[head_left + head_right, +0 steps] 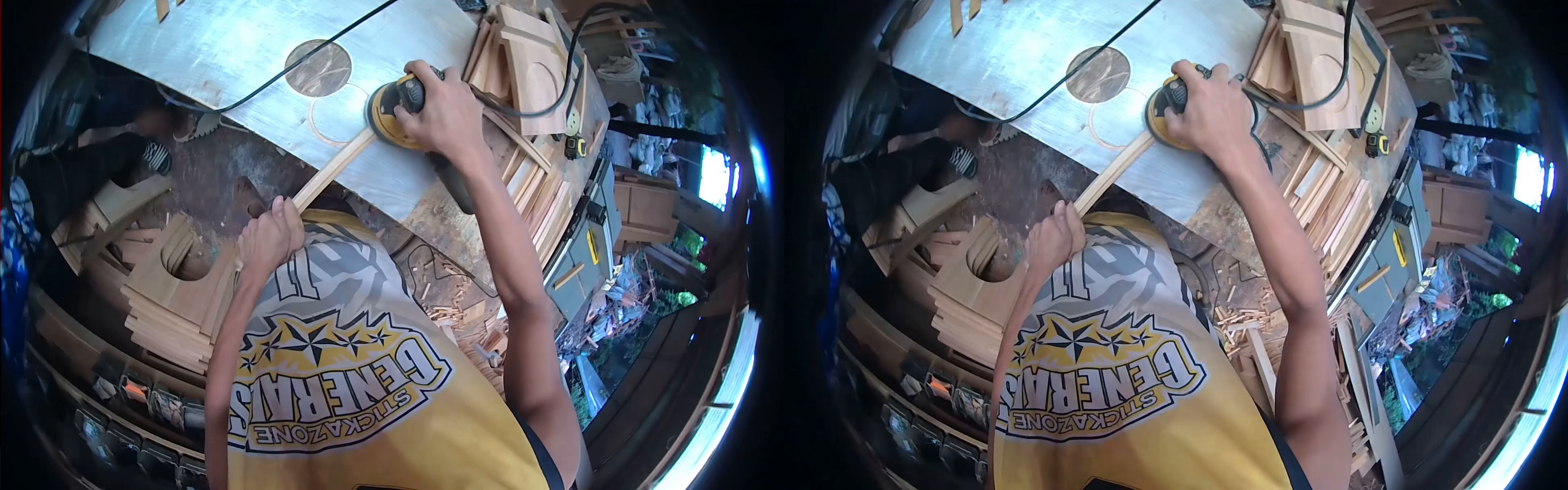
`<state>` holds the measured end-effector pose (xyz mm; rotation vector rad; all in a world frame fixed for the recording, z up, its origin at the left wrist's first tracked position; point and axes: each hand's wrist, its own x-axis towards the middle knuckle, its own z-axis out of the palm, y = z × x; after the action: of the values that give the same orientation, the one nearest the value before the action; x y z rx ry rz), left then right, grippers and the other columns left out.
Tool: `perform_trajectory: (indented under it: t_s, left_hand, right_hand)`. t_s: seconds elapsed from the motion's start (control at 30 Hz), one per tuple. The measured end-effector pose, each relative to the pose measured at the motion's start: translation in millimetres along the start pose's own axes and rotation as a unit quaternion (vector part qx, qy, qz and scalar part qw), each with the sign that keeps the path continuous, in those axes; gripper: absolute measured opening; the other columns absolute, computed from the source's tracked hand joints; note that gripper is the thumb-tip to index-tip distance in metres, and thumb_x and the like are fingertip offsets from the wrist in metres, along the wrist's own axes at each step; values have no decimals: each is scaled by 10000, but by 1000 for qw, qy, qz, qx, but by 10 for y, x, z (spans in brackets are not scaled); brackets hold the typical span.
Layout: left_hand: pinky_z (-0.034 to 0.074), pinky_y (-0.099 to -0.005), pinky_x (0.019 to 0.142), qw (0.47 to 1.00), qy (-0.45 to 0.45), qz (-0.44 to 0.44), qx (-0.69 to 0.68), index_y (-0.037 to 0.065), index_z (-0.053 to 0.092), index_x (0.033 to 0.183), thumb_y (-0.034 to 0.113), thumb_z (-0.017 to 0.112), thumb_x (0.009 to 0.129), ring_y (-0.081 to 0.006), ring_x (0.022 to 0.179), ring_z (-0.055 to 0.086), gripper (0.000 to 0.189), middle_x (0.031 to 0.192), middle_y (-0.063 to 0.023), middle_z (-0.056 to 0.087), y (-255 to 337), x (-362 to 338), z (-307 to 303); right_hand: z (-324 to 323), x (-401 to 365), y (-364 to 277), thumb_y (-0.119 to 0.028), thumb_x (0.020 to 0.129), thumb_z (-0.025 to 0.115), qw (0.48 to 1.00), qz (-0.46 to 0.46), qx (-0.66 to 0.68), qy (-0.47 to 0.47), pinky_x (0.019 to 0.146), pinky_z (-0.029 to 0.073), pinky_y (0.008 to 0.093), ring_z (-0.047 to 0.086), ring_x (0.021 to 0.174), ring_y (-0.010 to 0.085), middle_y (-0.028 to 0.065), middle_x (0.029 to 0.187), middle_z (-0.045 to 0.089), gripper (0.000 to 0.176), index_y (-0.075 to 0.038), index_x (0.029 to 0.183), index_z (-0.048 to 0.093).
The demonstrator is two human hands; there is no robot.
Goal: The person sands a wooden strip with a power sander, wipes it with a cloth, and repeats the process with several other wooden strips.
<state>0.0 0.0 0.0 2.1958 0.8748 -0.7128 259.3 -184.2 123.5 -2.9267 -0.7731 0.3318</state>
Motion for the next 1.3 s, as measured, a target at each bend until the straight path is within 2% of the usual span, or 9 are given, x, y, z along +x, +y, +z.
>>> perform_trajectory:
  t_s: [0.07, 0.2, 0.37, 0.5, 0.63, 0.73, 0.83, 0.93, 1.3]
  left_hand:
    - [490, -612, 957, 1000, 13, 4, 23, -42, 774, 1029, 548, 232, 1099, -558, 1027, 663, 805, 1001, -377, 700, 2, -43, -48]
    - [500, -609, 939, 1000, 1, 20, 8, -46, 773, 1000, 501, 214, 1108, -560, 1001, 668, 790, 981, -376, 701, 19, 15, 24]
    - [502, -608, 940, 1000, 1, 14, -14, -48, 772, 996, 492, 205, 1108, -560, 994, 670, 790, 969, -374, 703, 91, 55, 17]
    - [505, -609, 943, 1000, -2, 19, -10, -58, 770, 972, 489, 208, 1106, -562, 984, 674, 795, 962, -372, 704, 109, -40, -7]
    - [509, -606, 935, 999, 13, 28, -21, -63, 771, 944, 494, 211, 1105, -559, 974, 678, 806, 959, -368, 706, 81, -48, -7]
    - [510, -601, 928, 999, 30, 33, -11, -67, 771, 926, 493, 211, 1105, -548, 973, 683, 811, 960, -365, 708, 81, -34, 0]
    - [484, -603, 967, 999, 6, 32, -2, -87, 762, 963, 495, 208, 1106, -571, 1034, 652, 815, 1000, -393, 688, 152, -43, -62]
    - [488, -607, 956, 999, 19, 26, 12, -90, 761, 941, 499, 231, 1102, -560, 1037, 658, 808, 995, -384, 691, 167, -17, -71]
    - [470, -623, 847, 996, 73, 28, 50, -99, 731, 999, 519, 274, 1102, -556, 1005, 652, 775, 988, -368, 695, -559, -225, -305]
  right_hand:
    - [67, -159, -170, -250, 801, 809, 998, -46, 24, 46, 797, 583, 560, 659, 1001, 475, 253, 1114, 592, 565, -244, 1330, 611]
    - [96, -450, -757, -217, 801, 796, 996, -60, 15, -61, 739, 577, 531, 648, 950, 473, 248, 1066, 575, 474, -215, 1244, 630]
    - [268, -694, -924, -224, 788, 806, 987, -152, 46, 24, 636, 552, 509, 626, 881, 449, 247, 1027, 550, 440, -201, 1190, 627]
    - [105, -322, -574, -310, 816, 811, 998, -39, -42, -10, 772, 594, 501, 670, 949, 414, 239, 1101, 597, 555, -260, 1335, 620]
    - [21, -92, -191, -339, 814, 807, 997, -18, -75, 24, 808, 597, 487, 687, 957, 397, 237, 1121, 610, 575, -246, 1349, 618]
    - [-28, -183, -320, -349, 825, 797, 997, -7, -68, -30, 828, 596, 492, 690, 949, 390, 238, 1096, 622, 599, -202, 1374, 609]
    - [147, -521, -587, -335, 800, 811, 994, -107, -17, 4, 764, 591, 499, 671, 952, 382, 233, 1098, 617, 609, -216, 1369, 631]
    - [258, -682, -697, -332, 809, 808, 982, -187, 24, -1, 705, 591, 508, 664, 929, 470, 258, 1104, 583, 546, -242, 1312, 615]
    - [153, 44, -26, -169, 819, 677, 988, -38, 113, 94, 707, 573, 536, 658, 934, 458, 254, 1180, 536, 510, -228, 1320, 601]
